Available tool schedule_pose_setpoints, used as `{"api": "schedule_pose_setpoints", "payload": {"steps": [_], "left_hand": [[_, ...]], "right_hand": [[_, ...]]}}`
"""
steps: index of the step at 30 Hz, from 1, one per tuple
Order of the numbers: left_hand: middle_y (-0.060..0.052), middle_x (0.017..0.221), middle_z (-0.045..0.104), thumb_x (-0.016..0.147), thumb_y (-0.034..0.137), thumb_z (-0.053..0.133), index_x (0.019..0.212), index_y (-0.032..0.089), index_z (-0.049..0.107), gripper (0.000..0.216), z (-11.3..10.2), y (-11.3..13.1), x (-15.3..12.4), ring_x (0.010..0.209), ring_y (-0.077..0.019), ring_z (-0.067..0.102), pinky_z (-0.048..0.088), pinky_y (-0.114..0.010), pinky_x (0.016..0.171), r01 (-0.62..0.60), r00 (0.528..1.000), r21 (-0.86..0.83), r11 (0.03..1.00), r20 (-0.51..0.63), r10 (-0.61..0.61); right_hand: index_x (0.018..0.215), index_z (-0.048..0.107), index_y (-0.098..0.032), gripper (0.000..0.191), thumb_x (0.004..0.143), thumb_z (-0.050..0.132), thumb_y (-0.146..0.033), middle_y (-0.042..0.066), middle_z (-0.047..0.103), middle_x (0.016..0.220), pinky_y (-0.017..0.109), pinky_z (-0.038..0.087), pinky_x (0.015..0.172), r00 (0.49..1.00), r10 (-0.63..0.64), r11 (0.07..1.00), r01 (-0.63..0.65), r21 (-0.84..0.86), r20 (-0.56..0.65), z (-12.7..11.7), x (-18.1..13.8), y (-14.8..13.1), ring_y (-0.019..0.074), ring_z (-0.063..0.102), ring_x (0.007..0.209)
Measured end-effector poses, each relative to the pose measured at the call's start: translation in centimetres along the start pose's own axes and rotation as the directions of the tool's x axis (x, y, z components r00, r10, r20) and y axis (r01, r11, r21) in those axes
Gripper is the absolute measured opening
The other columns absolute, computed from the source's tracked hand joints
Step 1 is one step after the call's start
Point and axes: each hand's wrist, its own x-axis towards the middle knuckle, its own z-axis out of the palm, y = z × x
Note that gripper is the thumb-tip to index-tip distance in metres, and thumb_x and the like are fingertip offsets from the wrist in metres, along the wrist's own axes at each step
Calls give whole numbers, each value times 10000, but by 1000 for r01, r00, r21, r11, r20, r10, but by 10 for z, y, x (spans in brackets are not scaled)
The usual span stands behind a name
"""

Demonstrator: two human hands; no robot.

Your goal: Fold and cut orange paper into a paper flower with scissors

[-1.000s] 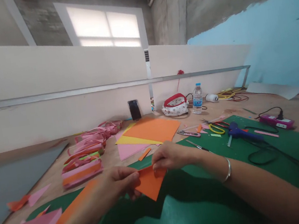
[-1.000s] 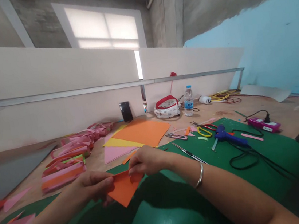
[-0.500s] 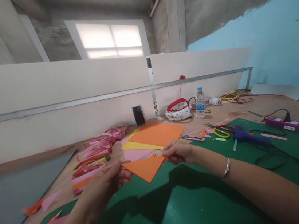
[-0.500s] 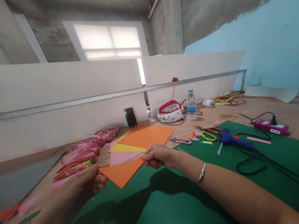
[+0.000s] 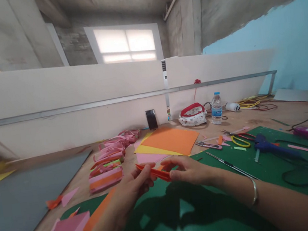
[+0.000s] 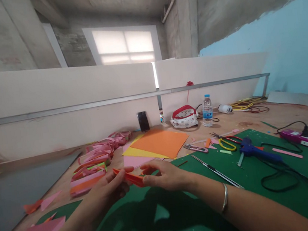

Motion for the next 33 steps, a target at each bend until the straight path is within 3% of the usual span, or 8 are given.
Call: {"api": "schedule_pose_setpoints", "payload": {"steps": [3, 5, 7, 11, 19, 24, 33], "left_hand": [[25, 602, 549, 688, 514, 635, 828, 166, 622, 376, 0, -1, -1, 570, -102, 451, 362, -223, 552, 17, 1000, 81, 997, 8, -18], [1, 675, 601, 668, 458, 673, 813, 177, 639, 318, 2, 0, -4, 652, -139, 522, 406, -250, 616, 26, 999, 82, 996, 42, -29], [-16, 776, 660, 661, 364, 695, 877, 198, 651, 276, 4, 1, -7, 753, -184, 583, 441, -297, 716, 53, 993, 45, 998, 107, -57], [-43, 863, 713, 653, 210, 686, 954, 192, 655, 303, 6, 1, -10, 835, -232, 639, 457, -344, 801, 114, 984, -25, 993, 138, -110], [-88, 879, 727, 651, 161, 700, 1044, 182, 634, 399, 2, -3, -4, 853, -273, 671, 497, -415, 817, 228, 963, -232, 946, 195, -185], [-83, 983, 710, 725, 194, 653, 1000, 178, 647, 275, 5, 3, -8, 867, -200, 668, 521, -260, 713, 212, 977, -178, 961, 66, -204], [-56, 809, 731, 775, 214, 590, 932, 189, 667, 177, 9, 6, -7, 696, -157, 672, 501, -212, 589, 231, 973, -62, 971, -8, -232]], "right_hand": [[871, 632, -135, 408, 756, 594, -524, 28, 598, 821, 250, 421, 639, 1000, -5, 999, 4, 49, 17, 3, 1, 1, 139, 538, 718], [660, 558, -131, 449, 772, 545, -566, -15, 516, 629, 220, 358, 538, 997, 37, 995, -31, 96, -71, 3, 3, 5, 97, 456, 569], [584, 467, -150, 472, 792, 510, -572, -38, 434, 563, 214, 295, 490, 981, 72, 991, -50, 120, -179, 2, 5, 9, 79, 380, 519], [608, 453, -163, 411, 802, 523, -518, -49, 394, 560, 212, 249, 453, 955, 147, 975, -96, 203, -257, 0, 7, 9, 68, 328, 482], [596, 371, -178, 356, 761, 559, -431, -61, 372, 557, 195, 292, 462, 948, 243, 918, -156, 364, -205, 1, 6, 7, 60, 361, 473], [594, 375, -182, 337, 763, 552, -413, -58, 386, 553, 203, 340, 475, 945, 244, 920, -154, 362, -217, 0, 7, 10, 69, 394, 474], [600, 463, -165, 322, 815, 510, -399, -43, 437, 520, 212, 359, 459, 952, 184, 964, -127, 234, -243, 0, 7, 14, 84, 446, 451]]}}
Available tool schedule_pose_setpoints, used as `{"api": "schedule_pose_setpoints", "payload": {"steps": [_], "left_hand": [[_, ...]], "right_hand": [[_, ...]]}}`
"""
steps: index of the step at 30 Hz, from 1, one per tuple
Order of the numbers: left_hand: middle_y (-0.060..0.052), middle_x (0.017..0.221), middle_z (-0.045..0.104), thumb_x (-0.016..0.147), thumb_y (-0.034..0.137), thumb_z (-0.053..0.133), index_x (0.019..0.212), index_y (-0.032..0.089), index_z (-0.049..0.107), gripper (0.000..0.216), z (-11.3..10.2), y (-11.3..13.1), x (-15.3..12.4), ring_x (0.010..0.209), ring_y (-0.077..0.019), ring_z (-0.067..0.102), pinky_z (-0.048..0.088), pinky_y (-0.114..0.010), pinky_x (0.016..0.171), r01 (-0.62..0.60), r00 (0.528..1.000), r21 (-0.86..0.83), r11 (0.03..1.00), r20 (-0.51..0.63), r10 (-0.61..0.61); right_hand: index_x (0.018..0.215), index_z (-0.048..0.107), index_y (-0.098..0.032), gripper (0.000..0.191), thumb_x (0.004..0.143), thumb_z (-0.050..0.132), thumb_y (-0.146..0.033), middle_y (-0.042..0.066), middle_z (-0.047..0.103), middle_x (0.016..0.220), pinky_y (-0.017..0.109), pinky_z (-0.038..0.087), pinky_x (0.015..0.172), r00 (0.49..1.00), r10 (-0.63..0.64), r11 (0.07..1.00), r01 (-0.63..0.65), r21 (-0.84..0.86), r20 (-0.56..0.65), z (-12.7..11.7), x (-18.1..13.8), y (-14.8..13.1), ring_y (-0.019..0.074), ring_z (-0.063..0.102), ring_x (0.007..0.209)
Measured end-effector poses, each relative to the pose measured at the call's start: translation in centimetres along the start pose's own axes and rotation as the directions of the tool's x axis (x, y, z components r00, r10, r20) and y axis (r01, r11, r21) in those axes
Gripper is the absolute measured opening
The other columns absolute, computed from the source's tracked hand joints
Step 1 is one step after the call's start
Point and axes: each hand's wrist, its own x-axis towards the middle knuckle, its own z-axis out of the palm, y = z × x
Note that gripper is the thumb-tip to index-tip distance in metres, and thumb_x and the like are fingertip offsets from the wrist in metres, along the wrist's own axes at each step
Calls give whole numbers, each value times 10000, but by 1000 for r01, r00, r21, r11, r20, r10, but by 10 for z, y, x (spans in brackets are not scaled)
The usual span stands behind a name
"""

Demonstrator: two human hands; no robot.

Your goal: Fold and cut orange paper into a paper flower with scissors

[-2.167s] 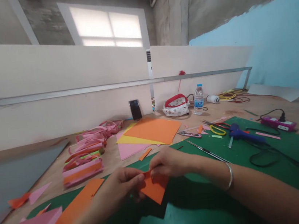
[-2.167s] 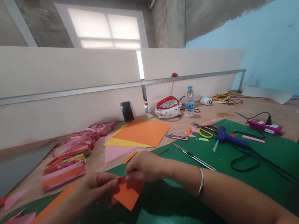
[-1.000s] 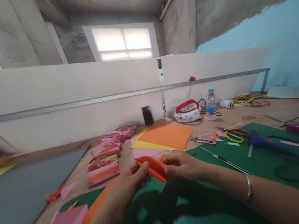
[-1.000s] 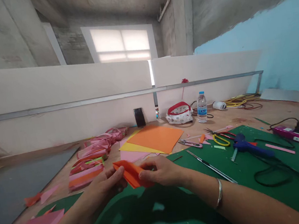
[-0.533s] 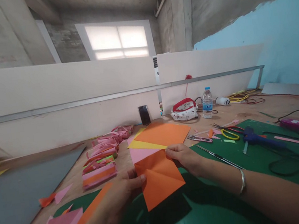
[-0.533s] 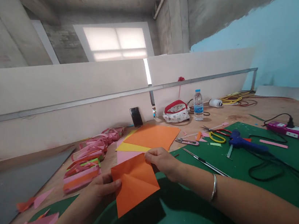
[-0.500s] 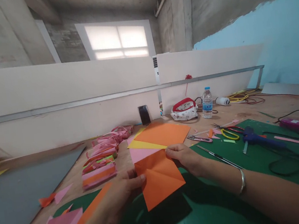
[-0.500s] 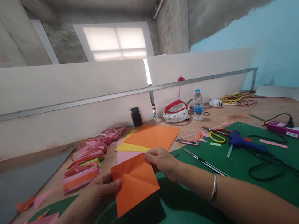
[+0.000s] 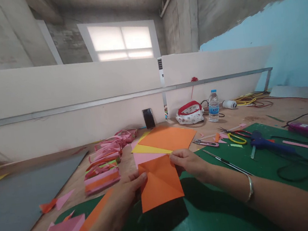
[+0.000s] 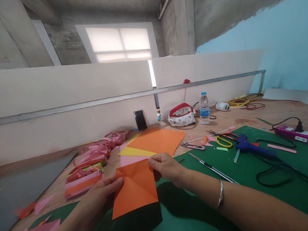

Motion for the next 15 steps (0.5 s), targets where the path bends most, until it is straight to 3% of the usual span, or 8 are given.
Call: {"api": "schedule_pose_setpoints", "payload": {"steps": [3, 5, 7, 9, 13, 15], "left_hand": [[-58, 802, 731, 775, 222, 586, 937, 185, 663, 183, -1, -1, 1, 717, -161, 670, 497, -216, 607, 10, 1000, 13, 1000, 2, -10], [-58, 824, 730, 773, 233, 585, 960, 188, 654, 204, -2, -2, 1, 739, -167, 667, 497, -228, 622, 4, 1000, 24, 1000, 14, -4], [-52, 842, 729, 766, 246, 591, 967, 190, 649, 217, -2, -3, 1, 743, -167, 662, 490, -229, 621, -13, 1000, 50, 999, 15, 12], [-43, 843, 729, 762, 268, 593, 939, 189, 655, 204, -3, -3, 1, 745, -171, 659, 486, -233, 626, -37, 999, 73, 997, 5, 36], [-43, 779, 731, 780, 351, 566, 831, 176, 664, 206, -2, -3, 1, 704, -178, 654, 478, -244, 628, -62, 998, 99, 993, -8, 63], [-49, 762, 733, 793, 361, 546, 817, 172, 660, 221, -3, -3, 2, 694, -180, 655, 474, -249, 626, -57, 998, 89, 994, -8, 58]], "right_hand": [[647, 515, -157, 223, 805, 523, -314, -41, 464, 536, 215, 369, 477, 999, -33, 998, 32, -45, -22, 0, 1, 0, 83, 455, 467], [813, 577, -158, 80, 771, 545, -218, -50, 485, 564, 216, 387, 509, 997, -60, 996, 57, -67, -38, 0, 1, -1, 84, 462, 495], [994, 589, -173, 258, 743, 538, -141, -56, 493, 583, 219, 403, 540, 993, -110, 987, 105, -117, -37, -2, 1, -2, 88, 466, 526], [1029, 615, -179, 306, 752, 503, -116, -43, 512, 603, 223, 409, 549, 985, -173, 960, 163, -227, -22, -4, 1, -4, 95, 467, 548], [987, 662, -169, 311, 792, 435, -87, 21, 636, 782, 242, 451, 609, 949, -309, 813, 298, -500, 63, -9, -1, -7, 124, 552, 664], [1078, 624, -165, 400, 770, 417, -17, 71, 643, 1008, 284, 471, 763, 888, -420, 647, 438, -624, 187, -11, -3, -9, 161, 588, 884]]}}
